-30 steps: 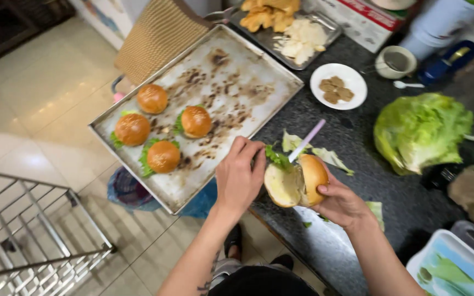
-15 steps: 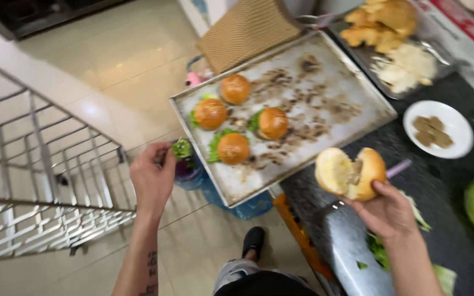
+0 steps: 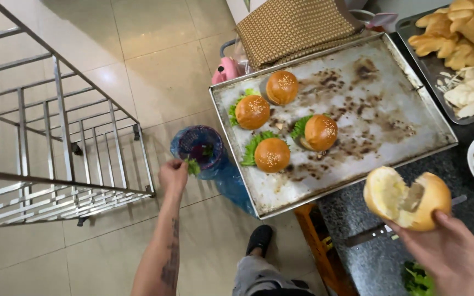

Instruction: Preparing hamburgers by adding lettuce to the buns and arranging them on trays.

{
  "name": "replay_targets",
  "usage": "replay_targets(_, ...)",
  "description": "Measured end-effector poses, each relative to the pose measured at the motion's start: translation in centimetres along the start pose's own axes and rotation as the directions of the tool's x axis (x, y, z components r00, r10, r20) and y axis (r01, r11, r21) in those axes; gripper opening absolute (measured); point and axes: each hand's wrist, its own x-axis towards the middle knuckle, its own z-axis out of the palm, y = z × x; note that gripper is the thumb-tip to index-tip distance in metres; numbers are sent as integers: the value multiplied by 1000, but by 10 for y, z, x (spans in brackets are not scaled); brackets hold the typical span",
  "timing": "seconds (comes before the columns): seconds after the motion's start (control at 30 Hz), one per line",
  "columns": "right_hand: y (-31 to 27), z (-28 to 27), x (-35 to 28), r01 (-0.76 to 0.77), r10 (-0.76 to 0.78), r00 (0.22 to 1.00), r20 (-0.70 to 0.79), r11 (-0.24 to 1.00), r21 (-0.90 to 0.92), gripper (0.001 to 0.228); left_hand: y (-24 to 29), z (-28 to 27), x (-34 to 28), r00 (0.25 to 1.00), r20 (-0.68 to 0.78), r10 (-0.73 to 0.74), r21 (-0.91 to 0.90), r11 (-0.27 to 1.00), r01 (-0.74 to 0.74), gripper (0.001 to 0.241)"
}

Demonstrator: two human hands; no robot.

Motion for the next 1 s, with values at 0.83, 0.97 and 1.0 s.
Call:
replay_targets(0.83, -63, -85, -170, 450, -438, 806, -398, 890, -69, 59, 263, 100, -273, 411, 20, 912, -509, 363, -780, 17)
replay_targets(0.97, -68, -101, -215, 483, -470, 697, -542, 866, -129, 56, 236, 172, -386, 82, 559, 825, -375, 340, -862, 26)
replay_targets(1.0, -71, -93, -224, 504, -484, 675, -557, 854, -131, 56, 237, 183, -409, 51, 568, 822, -391, 324, -861, 26)
